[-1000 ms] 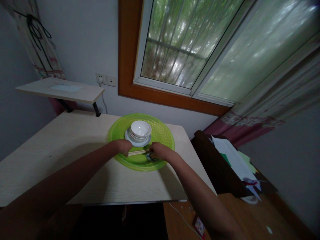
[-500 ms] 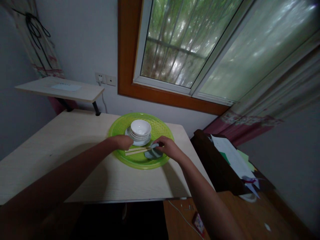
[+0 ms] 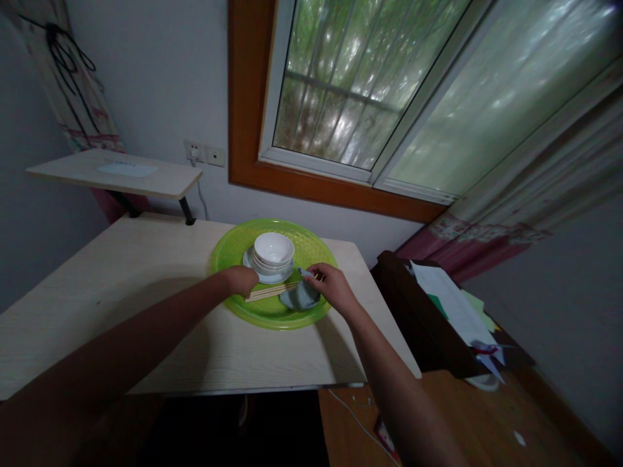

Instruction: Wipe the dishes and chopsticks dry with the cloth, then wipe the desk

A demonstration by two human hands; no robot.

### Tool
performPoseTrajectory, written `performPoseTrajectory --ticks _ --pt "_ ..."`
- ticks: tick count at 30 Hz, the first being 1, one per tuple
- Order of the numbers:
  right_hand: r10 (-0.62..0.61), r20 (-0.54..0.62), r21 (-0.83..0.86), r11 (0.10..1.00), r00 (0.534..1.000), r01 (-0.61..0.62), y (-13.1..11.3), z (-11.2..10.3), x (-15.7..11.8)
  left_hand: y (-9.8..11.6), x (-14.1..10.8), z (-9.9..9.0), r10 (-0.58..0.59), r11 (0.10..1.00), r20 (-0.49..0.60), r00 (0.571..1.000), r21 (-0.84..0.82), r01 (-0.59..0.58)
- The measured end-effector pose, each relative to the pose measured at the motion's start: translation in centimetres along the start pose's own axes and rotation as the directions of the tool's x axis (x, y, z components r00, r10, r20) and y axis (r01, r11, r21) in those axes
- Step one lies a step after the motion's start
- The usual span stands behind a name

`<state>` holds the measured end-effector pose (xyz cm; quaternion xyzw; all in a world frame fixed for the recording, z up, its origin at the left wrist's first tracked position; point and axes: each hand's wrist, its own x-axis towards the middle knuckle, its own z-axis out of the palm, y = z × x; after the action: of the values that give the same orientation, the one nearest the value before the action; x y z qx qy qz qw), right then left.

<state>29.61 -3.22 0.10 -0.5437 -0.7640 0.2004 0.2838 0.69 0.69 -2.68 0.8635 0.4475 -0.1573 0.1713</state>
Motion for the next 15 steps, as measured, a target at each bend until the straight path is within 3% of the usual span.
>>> performPoseTrajectory --ticks 6,12,15 --pt "0.008 -0.022 -0.023 1.000 1.000 -0.008 -0.1 0.4 -0.2 0.7 -0.6 -0.6 -0.028 0.998 0.144 0.989 -0.043 0.034" --pt "0.059 -0.068 0.006 0.998 0.996 -0.059 0.1 0.4 -0.4 0.4 -0.1 0.0 -0.025 0.992 0.123 0.992 -0.122 0.040" --pt "0.060 -0.060 0.003 0.998 0.996 -0.060 0.1 0.4 -0.4 -0.3 0.4 0.9 0.012 0.987 0.044 0.999 -0.163 -0.004"
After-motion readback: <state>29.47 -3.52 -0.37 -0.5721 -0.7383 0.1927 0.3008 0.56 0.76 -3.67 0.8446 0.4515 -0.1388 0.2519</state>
